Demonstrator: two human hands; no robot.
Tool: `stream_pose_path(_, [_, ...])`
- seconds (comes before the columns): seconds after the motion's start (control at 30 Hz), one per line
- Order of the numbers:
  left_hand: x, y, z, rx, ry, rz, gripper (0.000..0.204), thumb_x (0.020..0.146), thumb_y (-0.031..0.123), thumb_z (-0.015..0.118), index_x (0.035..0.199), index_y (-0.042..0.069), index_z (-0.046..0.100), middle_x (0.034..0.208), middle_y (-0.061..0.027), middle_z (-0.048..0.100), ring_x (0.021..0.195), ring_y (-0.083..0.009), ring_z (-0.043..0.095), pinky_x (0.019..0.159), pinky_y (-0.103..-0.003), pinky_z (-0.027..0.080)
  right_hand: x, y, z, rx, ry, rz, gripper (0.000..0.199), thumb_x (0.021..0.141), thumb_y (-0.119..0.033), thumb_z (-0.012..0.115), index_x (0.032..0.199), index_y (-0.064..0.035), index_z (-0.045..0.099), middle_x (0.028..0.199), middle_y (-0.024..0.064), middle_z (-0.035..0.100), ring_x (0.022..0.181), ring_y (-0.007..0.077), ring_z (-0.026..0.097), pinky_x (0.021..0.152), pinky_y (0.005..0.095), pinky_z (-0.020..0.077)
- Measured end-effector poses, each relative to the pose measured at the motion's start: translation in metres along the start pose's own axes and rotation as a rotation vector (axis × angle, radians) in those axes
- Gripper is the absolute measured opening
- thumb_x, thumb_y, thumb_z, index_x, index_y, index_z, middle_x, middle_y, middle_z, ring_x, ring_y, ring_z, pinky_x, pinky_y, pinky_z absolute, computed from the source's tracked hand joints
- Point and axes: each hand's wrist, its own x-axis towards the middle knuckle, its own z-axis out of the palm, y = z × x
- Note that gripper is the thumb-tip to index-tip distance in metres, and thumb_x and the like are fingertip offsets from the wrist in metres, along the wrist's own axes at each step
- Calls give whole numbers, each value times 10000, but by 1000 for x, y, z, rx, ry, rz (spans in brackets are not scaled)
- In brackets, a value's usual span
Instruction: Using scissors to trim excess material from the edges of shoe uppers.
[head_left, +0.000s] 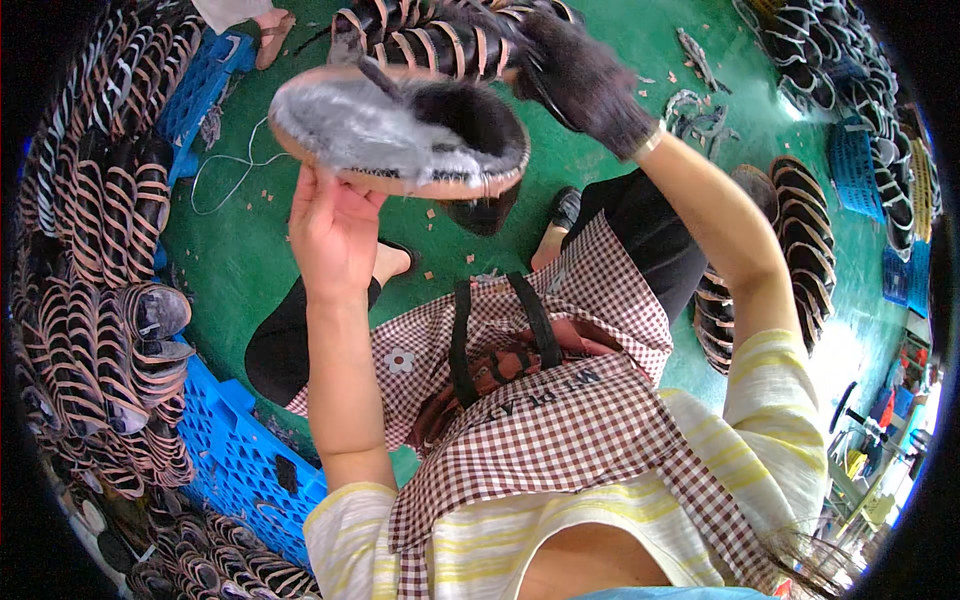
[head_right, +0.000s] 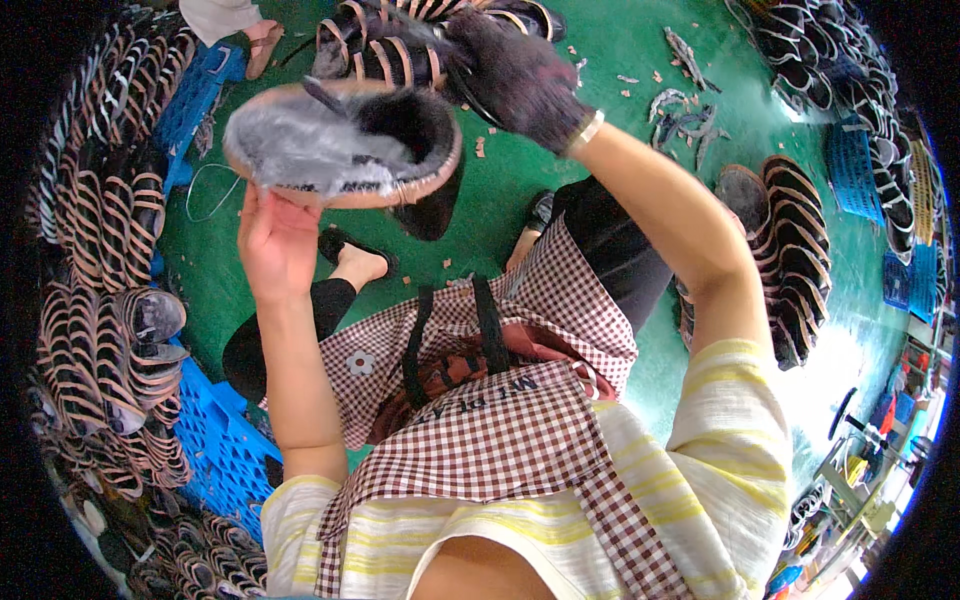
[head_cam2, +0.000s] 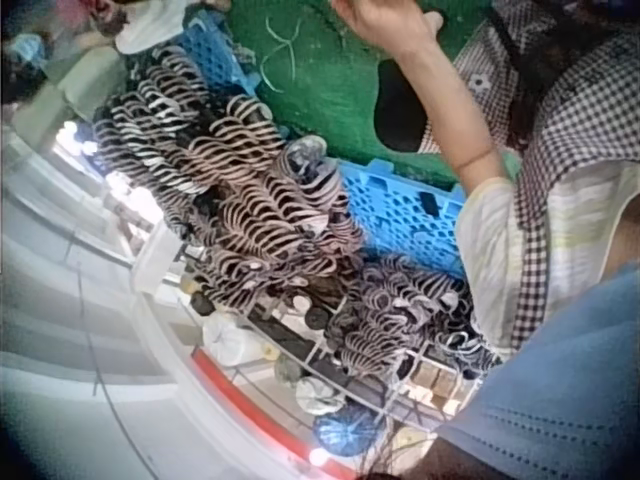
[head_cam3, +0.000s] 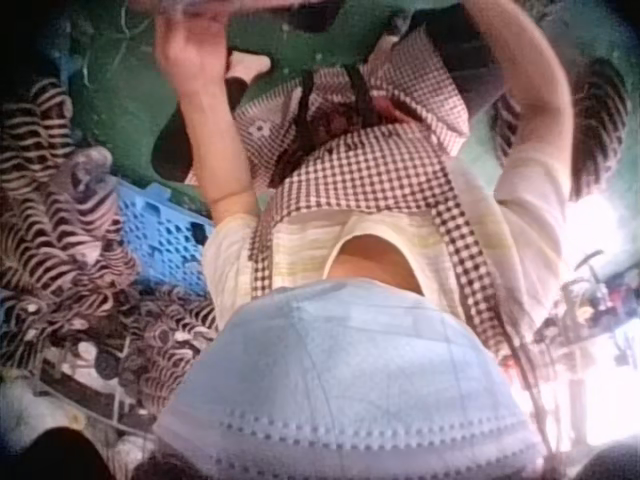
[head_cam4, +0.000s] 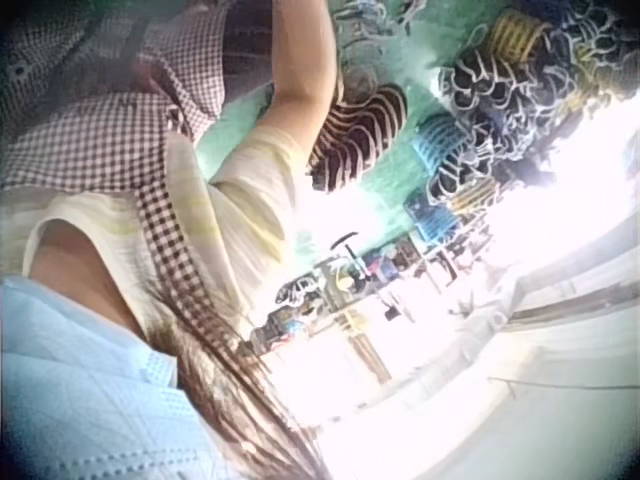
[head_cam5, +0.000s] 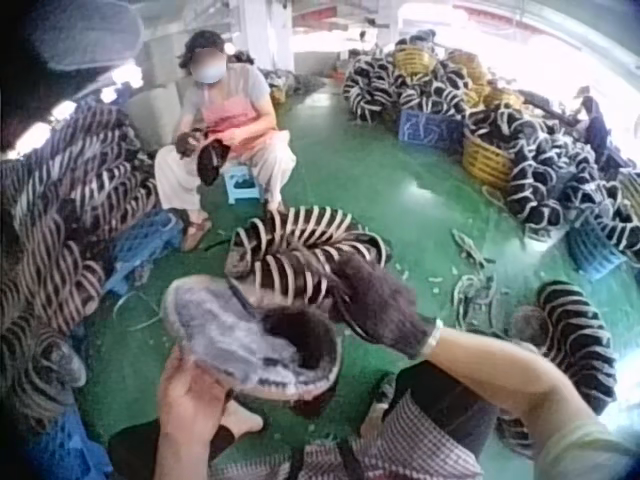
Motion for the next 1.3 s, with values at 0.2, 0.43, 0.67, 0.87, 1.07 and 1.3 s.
stream_pose_path(0.2, [-13, 22, -12, 48, -32, 38, 369, 905, 130, 419, 1265, 62, 369, 1274, -117, 434, 1166, -280, 432, 970, -489, 355, -37, -82, -52, 71, -228, -101, 710, 580, -340, 760, 1163, -52, 474, 992, 124, 570, 843, 340, 563, 701, 390, 438])
stream_pose_path(0.43, [-18, 24, 10, 124, 9, 24, 381, 903, 103, 413, 1274, 38, 359, 1302, -126, 403, 1179, -279, 418, 977, -476, 350, -25, -102, -61, 52, -296, -188, 669, 532, -321, 760, 1103, -76, 513, 895, 121, 565, 758, 317, 553, 621, 395, 412])
stream_pose_path(0.67, [-22, 21, 5, 53, -65, -9, 342, 908, 92, 416, 1243, 30, 395, 1237, -127, 468, 1135, -272, 466, 959, -463, 375, -24, -112, -61, 23, -261, -148, 638, 517, -289, 765, 1071, -73, 534, 764, 93, 581, 636, 305, 554, 562, 383, 404])
stream_pose_path(0.87, [-24, 13, 15, 181, -22, -43, 269, 918, 98, 421, 1161, -9, 466, 1124, -138, 542, 1027, -251, 551, 887, -402, 455, -27, -117, -61, 55, -295, -83, 659, 515, -320, 767, 1078, -74, 530, 742, 94, 574, 625, 314, 542, 557, 386, 406])
stream_pose_path(1.07, [-28, 0, 31, 380, 14, -124, 268, 901, 89, 443, 1144, -18, 480, 1137, -165, 537, 1021, -287, 555, 899, -455, 442, -27, -125, -57, -6, -314, 5, 623, 516, -363, 766, 1023, -74, 548, 753, 106, 573, 625, 328, 539, 554, 392, 408])
stream_pose_path(1.3, [-29, -13, 31, 578, 20, -108, 176, 887, 78, 496, 1006, -25, 577, 913, -65, 629, 847, -111, 571, 755, -259, 457, -19, -138, -59, 66, -414, 124, 611, 516, -408, 774, 986, -82, 558, 777, 126, 573, 681, 358, 555, 565, 441, 427])
